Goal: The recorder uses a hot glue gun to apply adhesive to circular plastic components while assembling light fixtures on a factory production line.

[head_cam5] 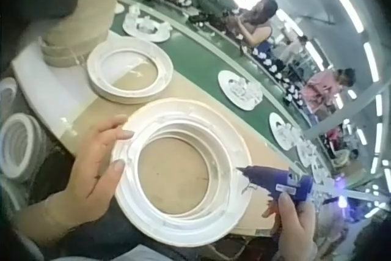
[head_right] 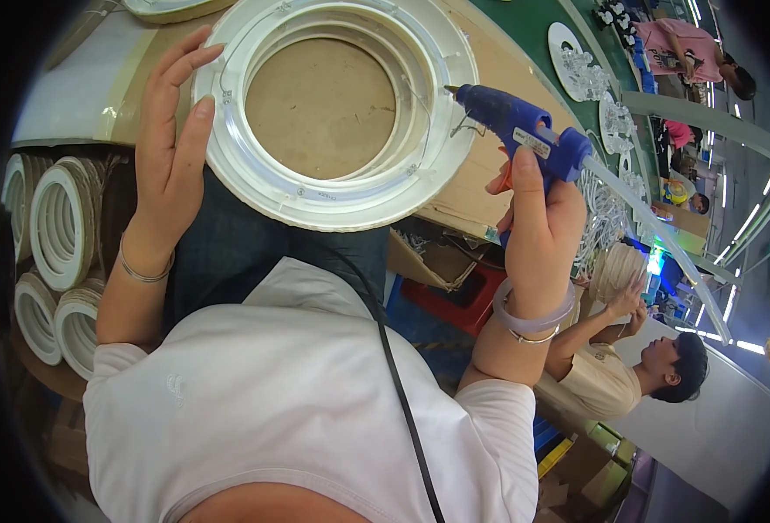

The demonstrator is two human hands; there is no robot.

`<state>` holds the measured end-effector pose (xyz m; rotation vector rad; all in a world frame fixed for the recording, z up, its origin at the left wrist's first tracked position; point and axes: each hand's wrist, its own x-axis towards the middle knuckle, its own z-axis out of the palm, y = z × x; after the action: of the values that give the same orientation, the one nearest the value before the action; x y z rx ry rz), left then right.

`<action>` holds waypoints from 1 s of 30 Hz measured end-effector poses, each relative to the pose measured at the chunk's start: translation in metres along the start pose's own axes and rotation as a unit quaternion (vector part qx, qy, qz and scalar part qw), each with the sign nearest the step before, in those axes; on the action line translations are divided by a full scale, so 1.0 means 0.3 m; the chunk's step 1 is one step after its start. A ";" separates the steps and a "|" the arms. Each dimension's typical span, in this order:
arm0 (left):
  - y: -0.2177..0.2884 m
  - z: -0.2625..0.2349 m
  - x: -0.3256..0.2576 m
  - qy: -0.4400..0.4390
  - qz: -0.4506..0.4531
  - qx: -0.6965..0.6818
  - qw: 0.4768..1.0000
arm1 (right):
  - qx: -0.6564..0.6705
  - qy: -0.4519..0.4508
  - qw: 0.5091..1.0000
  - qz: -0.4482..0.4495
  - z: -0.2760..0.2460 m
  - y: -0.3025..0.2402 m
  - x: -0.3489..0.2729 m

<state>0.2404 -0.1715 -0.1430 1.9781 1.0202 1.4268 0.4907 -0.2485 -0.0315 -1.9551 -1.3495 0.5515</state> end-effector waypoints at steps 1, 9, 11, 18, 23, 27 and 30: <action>-0.001 -0.001 -0.001 0.001 0.001 -0.007 1.000 | -0.015 -0.002 1.000 0.000 0.001 -0.007 0.000; -0.012 -0.002 -0.009 0.002 0.008 -0.024 1.000 | -0.020 0.005 1.000 0.009 0.009 -0.008 0.000; -0.011 -0.006 -0.008 0.002 0.006 -0.010 1.000 | -0.023 0.005 1.000 0.014 0.007 -0.010 -0.002; 0.123 -0.032 0.034 -0.001 -0.150 -0.059 0.987 | -0.027 0.011 0.999 0.021 0.003 -0.009 -0.003; 0.065 -0.028 0.022 -0.001 -0.068 -0.031 0.997 | -0.017 0.020 1.000 0.015 0.008 -0.005 -0.007; 0.093 -0.021 0.026 -0.007 -0.155 -0.040 0.987 | -0.035 0.030 0.999 0.017 0.012 -0.009 -0.012; -0.011 -0.002 -0.009 0.002 0.005 -0.009 1.000 | -0.040 0.026 0.999 0.022 0.012 -0.017 -0.017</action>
<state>0.2382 -0.1716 -0.1468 1.9724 0.9973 1.4397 0.4832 -0.2509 -0.0304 -2.0551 -1.3174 0.4717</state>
